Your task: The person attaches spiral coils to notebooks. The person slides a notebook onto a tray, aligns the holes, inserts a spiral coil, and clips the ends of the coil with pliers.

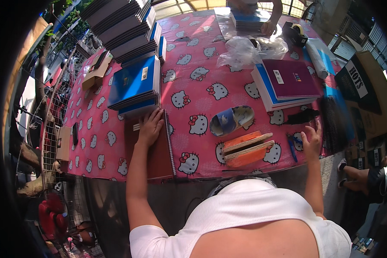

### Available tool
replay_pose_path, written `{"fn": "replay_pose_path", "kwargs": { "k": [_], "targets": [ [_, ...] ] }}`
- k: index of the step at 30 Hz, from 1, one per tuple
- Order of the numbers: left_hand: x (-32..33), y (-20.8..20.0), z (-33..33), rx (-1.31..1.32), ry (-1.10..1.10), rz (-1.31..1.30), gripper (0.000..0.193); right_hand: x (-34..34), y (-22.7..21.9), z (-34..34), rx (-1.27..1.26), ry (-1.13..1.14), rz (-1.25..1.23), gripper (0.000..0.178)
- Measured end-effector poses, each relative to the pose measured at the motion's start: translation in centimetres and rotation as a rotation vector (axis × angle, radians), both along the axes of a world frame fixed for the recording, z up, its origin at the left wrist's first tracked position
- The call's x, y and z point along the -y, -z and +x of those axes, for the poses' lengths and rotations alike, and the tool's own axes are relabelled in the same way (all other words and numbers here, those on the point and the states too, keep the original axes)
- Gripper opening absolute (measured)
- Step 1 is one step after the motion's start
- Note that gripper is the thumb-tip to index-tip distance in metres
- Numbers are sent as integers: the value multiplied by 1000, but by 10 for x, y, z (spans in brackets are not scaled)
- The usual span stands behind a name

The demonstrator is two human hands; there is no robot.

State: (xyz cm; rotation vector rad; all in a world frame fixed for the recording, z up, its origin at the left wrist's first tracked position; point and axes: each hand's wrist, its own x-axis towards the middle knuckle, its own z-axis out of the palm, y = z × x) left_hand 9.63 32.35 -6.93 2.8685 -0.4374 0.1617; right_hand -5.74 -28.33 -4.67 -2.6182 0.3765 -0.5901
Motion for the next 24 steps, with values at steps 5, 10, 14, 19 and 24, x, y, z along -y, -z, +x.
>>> {"fn": "replay_pose_path", "kwargs": {
  "k": [5, 10, 14, 19, 24],
  "targets": [
    [-7, -6, 2, 26, 98, -5, 45, -6, -10, 21, 25, -2, 34, 26],
    [-11, -5, -5, 75, 55, 52, 44, -17, -26, 66, 186, -254, -162, 30],
    [38, -38, -15, 309, -160, -8, 40, -33, -54, 119, 138, -450, -345, 37],
    [177, -118, -68, 242, -43, -771, 27, -20, -64, 165, -76, -658, -479, 47],
    [246, -123, -101, 100, -22, -883, 25, -16, -60, 175, -373, -862, -522, 45]
  ]
}}
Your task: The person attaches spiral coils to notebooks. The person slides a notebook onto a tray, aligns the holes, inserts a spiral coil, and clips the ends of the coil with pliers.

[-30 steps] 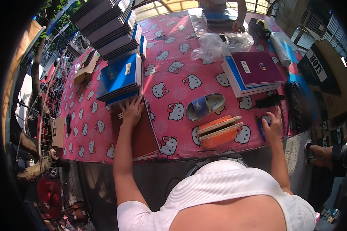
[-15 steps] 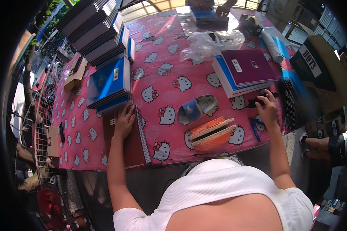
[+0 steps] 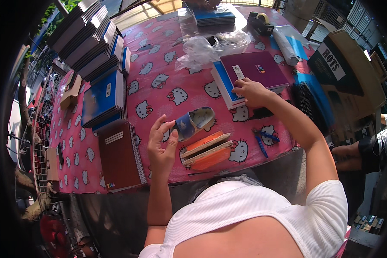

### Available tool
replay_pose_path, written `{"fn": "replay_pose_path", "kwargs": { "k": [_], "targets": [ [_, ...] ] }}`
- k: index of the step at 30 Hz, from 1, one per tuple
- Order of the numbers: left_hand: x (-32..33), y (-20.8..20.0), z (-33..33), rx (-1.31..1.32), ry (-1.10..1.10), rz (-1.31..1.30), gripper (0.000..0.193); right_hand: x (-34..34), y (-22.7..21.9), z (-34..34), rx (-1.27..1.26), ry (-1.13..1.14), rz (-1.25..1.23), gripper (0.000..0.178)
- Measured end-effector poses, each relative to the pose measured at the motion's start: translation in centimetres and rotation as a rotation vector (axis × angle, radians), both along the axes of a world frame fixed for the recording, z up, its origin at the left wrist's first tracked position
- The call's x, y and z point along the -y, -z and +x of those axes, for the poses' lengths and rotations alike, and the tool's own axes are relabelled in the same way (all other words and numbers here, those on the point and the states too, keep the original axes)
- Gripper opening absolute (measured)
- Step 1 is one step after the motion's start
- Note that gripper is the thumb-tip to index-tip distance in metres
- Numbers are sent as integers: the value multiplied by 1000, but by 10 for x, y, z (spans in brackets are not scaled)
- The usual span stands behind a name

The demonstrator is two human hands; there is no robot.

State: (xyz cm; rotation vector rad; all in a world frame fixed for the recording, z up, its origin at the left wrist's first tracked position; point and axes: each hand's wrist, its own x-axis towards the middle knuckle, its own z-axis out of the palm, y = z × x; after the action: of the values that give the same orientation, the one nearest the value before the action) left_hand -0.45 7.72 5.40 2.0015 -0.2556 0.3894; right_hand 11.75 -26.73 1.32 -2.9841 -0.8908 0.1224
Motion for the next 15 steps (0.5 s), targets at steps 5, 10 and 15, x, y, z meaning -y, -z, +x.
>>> {"fn": "replay_pose_path", "kwargs": {
  "k": [5, 10, 15],
  "targets": [
    [65, 21, -29, -289, 181, -154, 28, 28, 31, -5, 290, -178, -59, 31],
    [82, 43, -23, -181, 32, 80, 26, 47, 32, 1, 419, -356, 75, 21],
    [120, 13, 23, -468, 93, -137, 33, 62, 25, 21, 287, -468, 344, 22]
  ]
}}
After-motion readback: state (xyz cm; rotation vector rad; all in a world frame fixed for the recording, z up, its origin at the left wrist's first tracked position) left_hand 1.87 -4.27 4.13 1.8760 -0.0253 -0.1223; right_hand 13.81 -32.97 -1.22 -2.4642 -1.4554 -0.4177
